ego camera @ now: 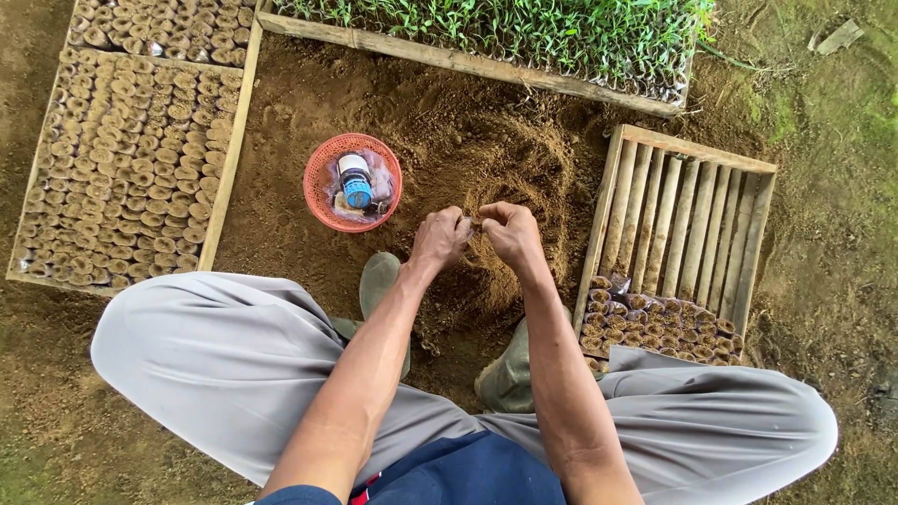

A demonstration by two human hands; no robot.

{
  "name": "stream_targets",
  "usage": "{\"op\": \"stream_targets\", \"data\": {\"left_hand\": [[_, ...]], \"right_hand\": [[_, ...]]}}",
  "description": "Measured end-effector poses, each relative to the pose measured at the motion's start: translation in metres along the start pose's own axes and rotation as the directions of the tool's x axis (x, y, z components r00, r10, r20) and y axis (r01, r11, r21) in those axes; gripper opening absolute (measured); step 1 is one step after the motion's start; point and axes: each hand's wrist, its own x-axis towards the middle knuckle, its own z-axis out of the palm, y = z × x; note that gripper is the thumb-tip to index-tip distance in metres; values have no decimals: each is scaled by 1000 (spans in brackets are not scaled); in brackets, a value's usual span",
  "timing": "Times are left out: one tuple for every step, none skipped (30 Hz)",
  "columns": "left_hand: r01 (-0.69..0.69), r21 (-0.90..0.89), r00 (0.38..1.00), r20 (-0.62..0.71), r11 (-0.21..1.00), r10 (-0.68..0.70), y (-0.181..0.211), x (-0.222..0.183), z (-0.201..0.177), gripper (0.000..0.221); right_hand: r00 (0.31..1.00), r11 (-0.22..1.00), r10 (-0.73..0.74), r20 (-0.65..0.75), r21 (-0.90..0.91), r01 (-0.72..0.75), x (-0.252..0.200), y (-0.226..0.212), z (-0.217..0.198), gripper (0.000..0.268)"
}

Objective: Manually molding soil into small plugs and placing them into individual cells of a seed starter tray.

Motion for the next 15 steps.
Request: {"op": "stream_targets", "data": {"left_hand": [[-1, 0, 1000, 0, 1000, 1, -1, 1, 1, 28], [0, -9, 1000, 0, 1000, 0, -2, 1, 3, 28], [1, -18, 1000, -2, 1000, -1, -3, 3, 3, 29], [-1, -17, 1000, -3, 1000, 1, 0, 2, 2, 29], [-5, -50, 1000, -13, 999, 5, 2, 0, 1, 28], [-10, -83, 1000, -24, 996, 8, 4, -1, 1, 27], [-12, -82, 1000, -22, 997, 11, 4, -2, 2, 27], [-23, -113, 999, -28, 993, 19, 5, -2, 3, 27], [-32, -144, 999, -35, 989, 27, 6, -3, 4, 27], [-33, -143, 999, -34, 989, 29, 4, -4, 3, 27], [-49, -168, 998, -36, 985, 43, 3, -4, 2, 26], [-65, -193, 998, -39, 979, 58, 2, -4, 0, 26], [-66, -195, 997, -41, 979, 60, -1, 0, 3, 26], [-77, -227, 996, -55, 971, 66, -5, 3, 5, 26], [-88, -261, 995, -69, 961, 72, -9, 7, 9, 27]], "right_hand": [[1000, 1000, 0, -1, -1, 0, 1, 5, 0, 31], [997, 997, -61, -47, -45, 59, 2, 9, 1, 29], [988, 989, -126, -89, -91, 118, 4, 13, 1, 27], [988, 989, -127, -90, -91, 119, 2, 13, 2, 27], [984, 981, -167, -66, -110, 159, -2, 13, 3, 20], [978, 971, -206, -41, -129, 199, -7, 14, 4, 13], [978, 972, -205, -44, -129, 198, -6, 17, 7, 13], [967, 958, -252, -42, -154, 243, -6, 20, 9, 9], [954, 941, -298, -39, -179, 286, -6, 22, 11, 6], [954, 942, -297, -41, -178, 286, -3, 27, 13, 6], [948, 936, -315, -38, -179, 303, 2, 32, 14, 2], [943, 930, -332, -35, -180, 321, 7, 37, 14, 3], [942, 929, -334, -34, -183, 322, 5, 30, 10, 3], [918, 901, -393, -46, -221, 375, 3, 24, 6, 2], [891, 868, -450, -55, -262, 422, 1, 18, 1, 3]]}}
